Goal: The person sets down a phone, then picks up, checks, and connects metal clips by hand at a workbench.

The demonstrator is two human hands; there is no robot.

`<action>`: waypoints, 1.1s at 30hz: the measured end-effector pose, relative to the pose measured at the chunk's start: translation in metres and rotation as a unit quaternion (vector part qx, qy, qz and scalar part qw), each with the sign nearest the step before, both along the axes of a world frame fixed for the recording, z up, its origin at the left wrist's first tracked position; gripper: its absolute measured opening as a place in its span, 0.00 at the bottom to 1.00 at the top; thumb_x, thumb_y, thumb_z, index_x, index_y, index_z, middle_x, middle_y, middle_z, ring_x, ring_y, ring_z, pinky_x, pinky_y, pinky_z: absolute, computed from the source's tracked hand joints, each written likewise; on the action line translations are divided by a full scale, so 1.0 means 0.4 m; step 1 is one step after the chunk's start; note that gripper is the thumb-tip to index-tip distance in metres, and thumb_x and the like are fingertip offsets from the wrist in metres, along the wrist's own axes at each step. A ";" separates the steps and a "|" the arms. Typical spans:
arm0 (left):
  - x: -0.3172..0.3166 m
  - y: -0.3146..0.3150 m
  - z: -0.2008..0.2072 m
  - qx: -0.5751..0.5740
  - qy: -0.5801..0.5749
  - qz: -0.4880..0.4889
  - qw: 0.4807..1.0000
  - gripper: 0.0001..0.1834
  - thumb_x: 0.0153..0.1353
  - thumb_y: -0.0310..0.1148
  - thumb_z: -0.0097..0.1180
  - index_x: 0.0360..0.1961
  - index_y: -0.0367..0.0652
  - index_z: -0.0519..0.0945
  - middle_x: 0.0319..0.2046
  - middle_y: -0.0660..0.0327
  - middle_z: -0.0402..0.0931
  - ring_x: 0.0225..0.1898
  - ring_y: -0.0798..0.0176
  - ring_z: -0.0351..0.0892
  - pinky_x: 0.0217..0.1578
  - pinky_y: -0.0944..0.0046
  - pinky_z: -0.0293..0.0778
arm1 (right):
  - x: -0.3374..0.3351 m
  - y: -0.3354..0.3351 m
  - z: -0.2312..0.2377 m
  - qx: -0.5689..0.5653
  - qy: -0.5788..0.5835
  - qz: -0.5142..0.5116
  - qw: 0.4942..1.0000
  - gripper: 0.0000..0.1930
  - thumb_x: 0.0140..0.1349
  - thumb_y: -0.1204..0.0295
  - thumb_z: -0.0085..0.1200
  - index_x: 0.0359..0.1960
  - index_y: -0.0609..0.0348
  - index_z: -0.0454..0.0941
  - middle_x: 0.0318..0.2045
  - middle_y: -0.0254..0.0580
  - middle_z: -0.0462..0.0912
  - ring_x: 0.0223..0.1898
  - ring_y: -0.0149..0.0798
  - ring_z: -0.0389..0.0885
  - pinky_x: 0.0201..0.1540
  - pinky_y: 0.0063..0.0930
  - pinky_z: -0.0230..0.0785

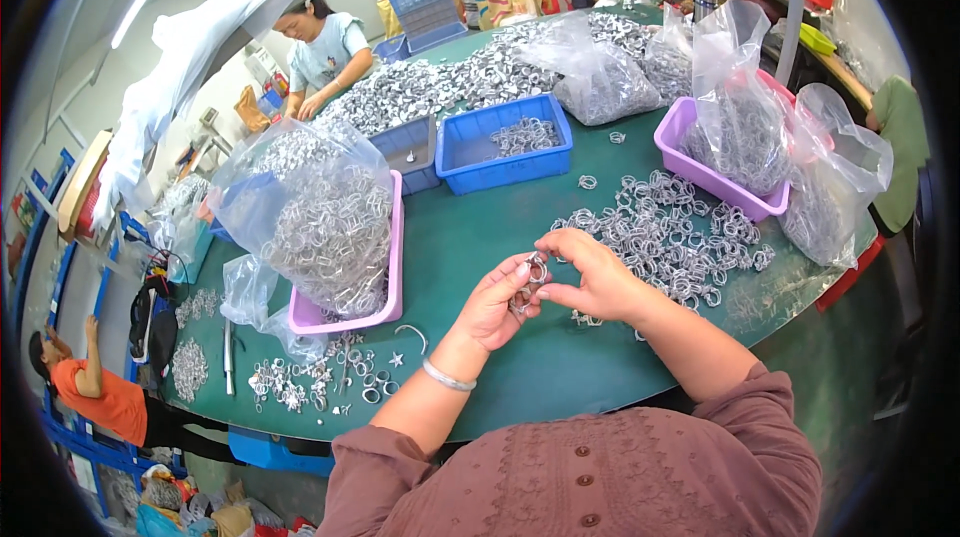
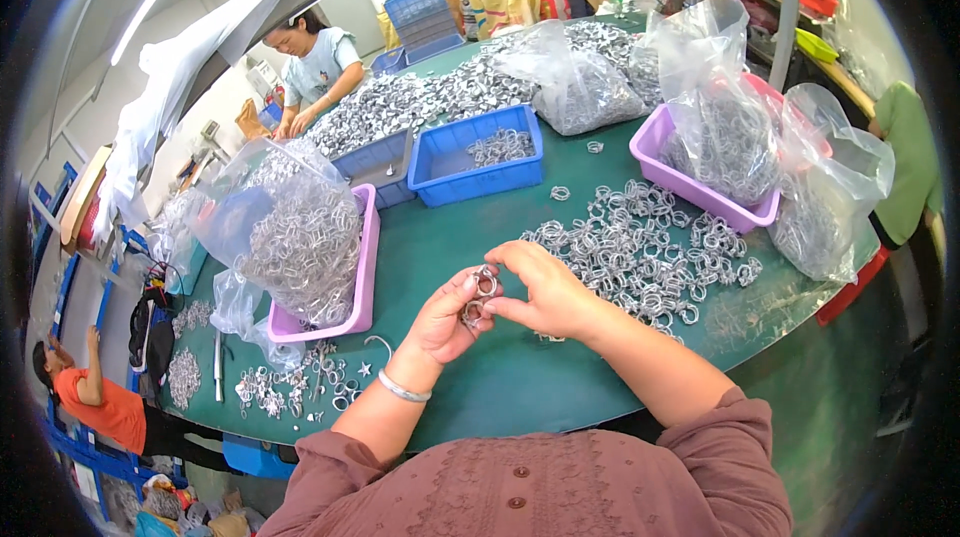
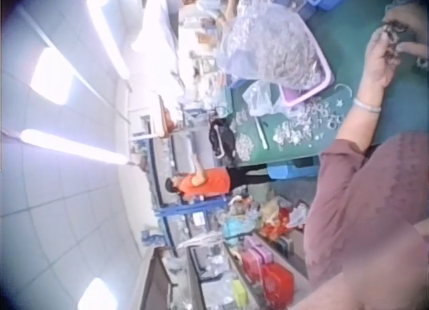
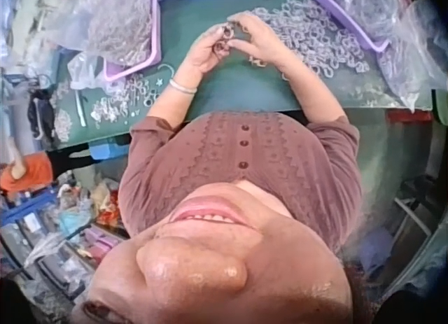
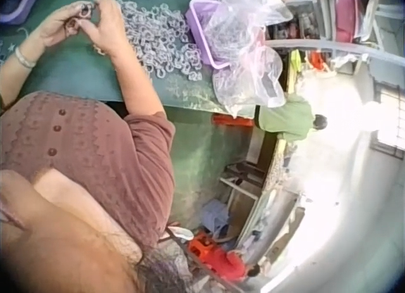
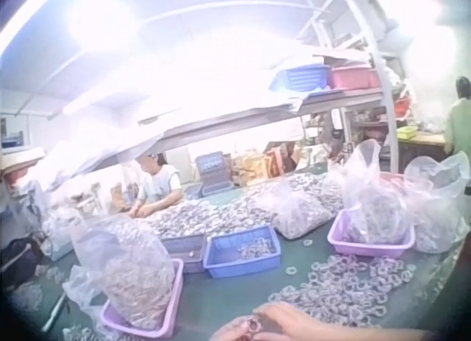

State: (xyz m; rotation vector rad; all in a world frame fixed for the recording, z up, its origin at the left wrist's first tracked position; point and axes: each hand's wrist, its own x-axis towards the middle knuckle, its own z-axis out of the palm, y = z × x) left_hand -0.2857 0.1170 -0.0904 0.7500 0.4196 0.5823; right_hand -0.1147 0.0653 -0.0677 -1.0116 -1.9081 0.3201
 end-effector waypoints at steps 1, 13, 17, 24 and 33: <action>0.008 0.005 0.001 0.003 -0.002 0.015 1.000 0.12 0.59 0.36 0.49 0.42 0.44 0.72 0.31 0.66 0.73 0.26 0.74 0.69 0.24 0.75 0.65 | 0.000 0.001 -0.001 -0.010 0.019 -0.015 1.000 0.21 0.44 0.70 0.60 0.40 0.62 0.68 0.38 0.47 0.72 0.41 0.48 0.70 0.44 0.36 0.64; 0.050 0.007 -0.037 0.061 0.006 0.043 0.997 0.12 0.58 0.33 0.49 0.43 0.43 0.71 0.32 0.67 0.73 0.26 0.74 0.69 0.24 0.75 0.65 | 0.022 0.001 -0.046 0.038 0.022 -0.078 0.996 0.16 0.44 0.77 0.56 0.38 0.60 0.71 0.38 0.46 0.72 0.41 0.47 0.71 0.42 0.34 0.66; 0.032 0.008 -0.044 0.080 0.008 0.057 0.995 0.12 0.60 0.34 0.47 0.44 0.42 0.72 0.32 0.67 0.73 0.26 0.74 0.69 0.24 0.76 0.65 | 0.011 0.002 -0.040 0.004 0.008 -0.058 0.998 0.16 0.45 0.77 0.55 0.39 0.60 0.71 0.38 0.45 0.72 0.41 0.47 0.72 0.42 0.33 0.66; -0.013 -0.001 -0.041 0.110 -0.005 0.051 0.993 0.14 0.60 0.34 0.47 0.46 0.42 0.71 0.34 0.67 0.73 0.26 0.76 0.68 0.23 0.78 0.63 | -0.030 -0.006 -0.012 -0.080 0.021 -0.046 0.996 0.16 0.47 0.76 0.56 0.40 0.61 0.71 0.32 0.44 0.75 0.34 0.42 0.76 0.37 0.29 0.69; -0.019 -0.005 -0.084 0.157 0.018 0.076 0.985 0.15 0.59 0.36 0.48 0.46 0.42 0.74 0.30 0.70 0.74 0.23 0.78 0.67 0.22 0.79 0.63 | -0.060 0.001 0.003 -0.129 -0.007 -0.029 0.991 0.15 0.47 0.80 0.56 0.38 0.62 0.72 0.29 0.40 0.76 0.30 0.31 0.76 0.34 0.23 0.68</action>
